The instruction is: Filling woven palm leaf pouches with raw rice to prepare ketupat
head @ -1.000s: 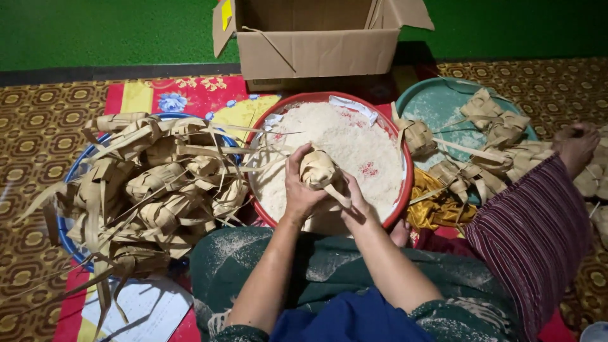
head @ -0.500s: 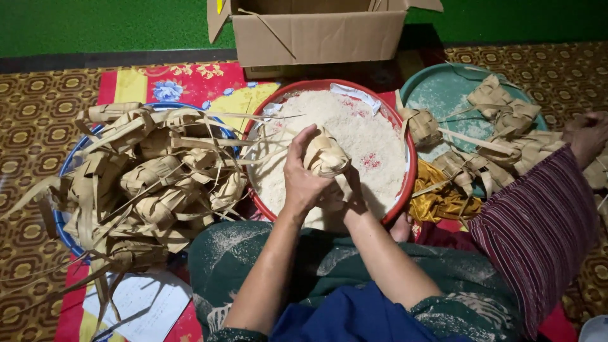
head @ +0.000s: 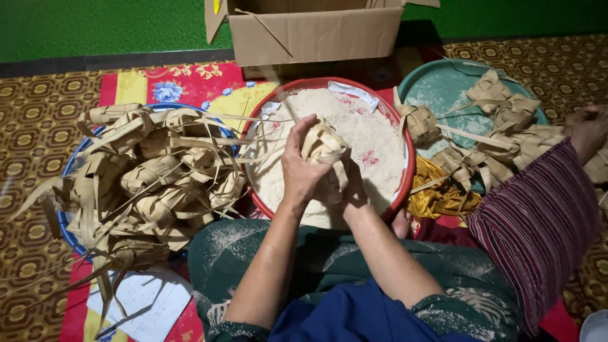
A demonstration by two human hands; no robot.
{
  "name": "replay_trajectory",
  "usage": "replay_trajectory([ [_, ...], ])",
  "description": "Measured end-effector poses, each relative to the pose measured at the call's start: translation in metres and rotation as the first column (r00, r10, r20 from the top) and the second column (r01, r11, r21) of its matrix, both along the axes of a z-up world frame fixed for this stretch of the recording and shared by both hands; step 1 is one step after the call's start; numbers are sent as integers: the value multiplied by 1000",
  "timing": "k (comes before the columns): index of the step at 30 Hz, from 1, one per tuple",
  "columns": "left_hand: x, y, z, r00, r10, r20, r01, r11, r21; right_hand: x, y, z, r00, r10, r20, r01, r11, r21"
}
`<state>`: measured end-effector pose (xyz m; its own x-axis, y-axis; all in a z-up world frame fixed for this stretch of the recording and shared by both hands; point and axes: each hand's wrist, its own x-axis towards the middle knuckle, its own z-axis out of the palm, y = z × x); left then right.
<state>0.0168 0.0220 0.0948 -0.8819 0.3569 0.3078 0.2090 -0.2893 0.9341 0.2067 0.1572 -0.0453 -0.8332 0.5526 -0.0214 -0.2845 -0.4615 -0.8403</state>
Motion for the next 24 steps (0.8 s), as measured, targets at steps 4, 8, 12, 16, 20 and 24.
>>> replay_trajectory([
  [4,4,5,2,999,17,27,-16,999,-41,20,-19,-29,1000,-24,7,25,997,-69],
  [8,21,7,2,999,26,19,-22,986,-163,30,-22,-32,999,-48,10,49,989,-138],
  [12,27,9,-12,999,36,6,-34,977,-208,37,-20,-35,997,-75,16,77,976,-206],
  [16,31,10,-9,994,109,-17,-110,968,-227,6,-25,-15,995,-100,21,102,956,-274],
  [20,29,13,1,985,125,-116,-145,973,-177,-85,-46,25,992,-120,31,123,932,-342],
  [24,21,17,-6,988,119,-103,-132,982,-137,-104,-50,21,989,-142,50,150,902,-405],
])
